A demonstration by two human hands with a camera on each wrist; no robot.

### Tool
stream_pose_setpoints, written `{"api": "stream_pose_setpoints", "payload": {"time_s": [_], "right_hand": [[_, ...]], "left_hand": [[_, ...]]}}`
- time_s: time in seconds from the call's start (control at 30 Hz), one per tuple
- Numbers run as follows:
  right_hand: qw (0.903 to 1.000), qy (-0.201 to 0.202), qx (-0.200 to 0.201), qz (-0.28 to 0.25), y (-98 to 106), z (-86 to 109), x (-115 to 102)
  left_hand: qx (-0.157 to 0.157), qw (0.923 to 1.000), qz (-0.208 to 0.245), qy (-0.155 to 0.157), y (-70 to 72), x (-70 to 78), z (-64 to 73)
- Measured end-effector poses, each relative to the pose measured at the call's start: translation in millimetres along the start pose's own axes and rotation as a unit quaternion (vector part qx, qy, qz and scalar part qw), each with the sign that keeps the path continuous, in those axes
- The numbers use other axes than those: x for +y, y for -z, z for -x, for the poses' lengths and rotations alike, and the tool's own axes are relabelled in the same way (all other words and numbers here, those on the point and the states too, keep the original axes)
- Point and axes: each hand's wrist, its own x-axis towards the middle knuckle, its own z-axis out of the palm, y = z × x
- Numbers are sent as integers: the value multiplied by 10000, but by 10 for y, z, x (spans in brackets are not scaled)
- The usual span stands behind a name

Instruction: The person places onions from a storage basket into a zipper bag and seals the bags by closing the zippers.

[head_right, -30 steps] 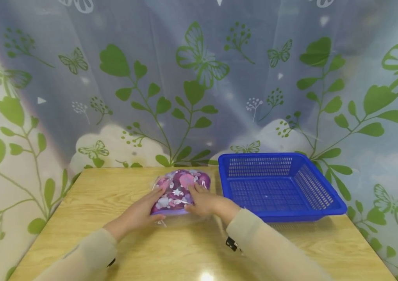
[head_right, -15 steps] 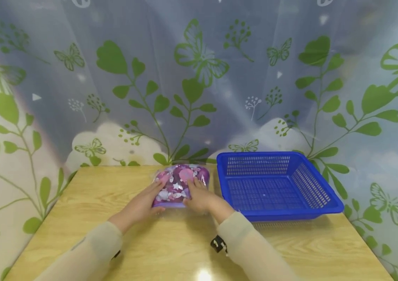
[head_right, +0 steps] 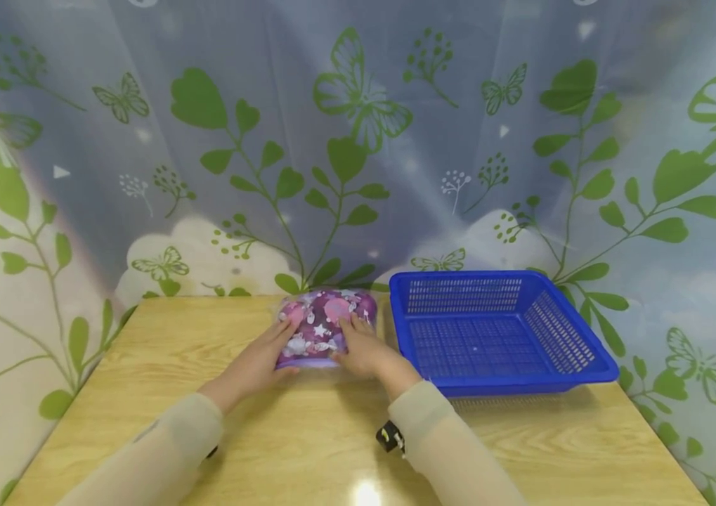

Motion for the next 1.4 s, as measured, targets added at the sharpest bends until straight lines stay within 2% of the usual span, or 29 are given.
{"api": "stream_pose_setpoints", "payload": {"time_s": [0.17,0.3,0.47,0.57,0.73,0.9,1.13,1.23,1.4], "right_hand": [[9999,-18,-111,-27,6,40,-23],[9998,-24,-71,-195,25,60,-52],[9987,-6,446,-263,16,12,-62],[9973,-55,722,-109,-39,-40,-52],[9976,-210,634,182,-174,-86,-10],[9980,-96,575,234,-235,-70,37],[9975,43,639,301,-310,-34,111],[9974,64,646,299,-340,-13,136],[9971,105,685,309,-375,19,157]], "left_hand": [[-29,9993,364,-10,30,-10,44],[72,9984,568,7,82,-13,20],[137,9987,411,251,147,1,-78],[-4,9989,273,390,126,0,-117],[-268,9985,215,432,26,-26,-83],[-232,9990,87,366,-63,-44,-40],[106,9998,-157,0,-124,-15,14],[126,9995,-282,-54,-136,7,44],[-35,9992,-394,-84,-152,28,86]]}}
